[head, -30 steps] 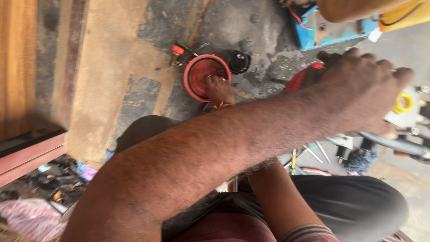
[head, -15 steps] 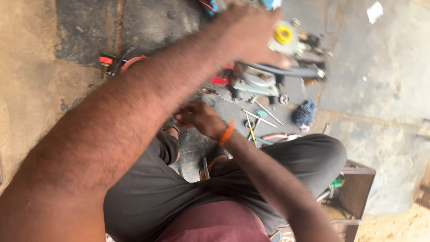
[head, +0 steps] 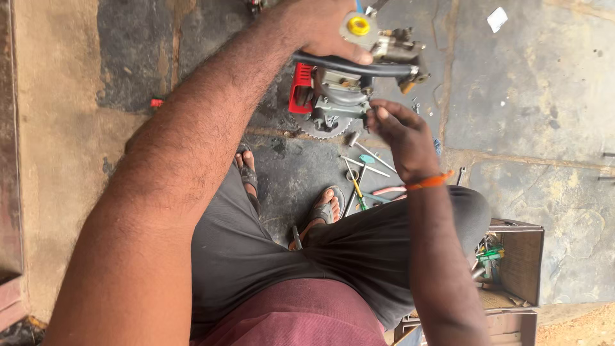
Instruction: The person sits on the floor and repairs a small engine. They use a T-handle wrench to tighten bolts on the engine casing, then use a screwdriver to adjust internal components. Finally, they attach a carburetor assembly to the engine and secure it with the wrench.
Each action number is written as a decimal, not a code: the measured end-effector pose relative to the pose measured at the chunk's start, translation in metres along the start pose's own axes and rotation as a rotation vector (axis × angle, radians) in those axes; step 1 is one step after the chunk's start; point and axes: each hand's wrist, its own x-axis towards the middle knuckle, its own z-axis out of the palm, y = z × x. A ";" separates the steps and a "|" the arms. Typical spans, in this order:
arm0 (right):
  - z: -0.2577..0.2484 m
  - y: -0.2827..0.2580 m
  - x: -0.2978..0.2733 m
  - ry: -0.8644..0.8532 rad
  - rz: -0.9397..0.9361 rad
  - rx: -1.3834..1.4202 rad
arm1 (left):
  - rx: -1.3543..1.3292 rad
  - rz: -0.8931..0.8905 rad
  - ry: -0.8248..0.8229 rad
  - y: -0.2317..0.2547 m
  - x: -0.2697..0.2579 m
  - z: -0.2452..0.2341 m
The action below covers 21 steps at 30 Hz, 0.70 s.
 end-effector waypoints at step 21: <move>0.033 0.034 0.060 0.397 -0.696 -0.888 | -0.031 0.043 0.150 -0.008 0.006 0.019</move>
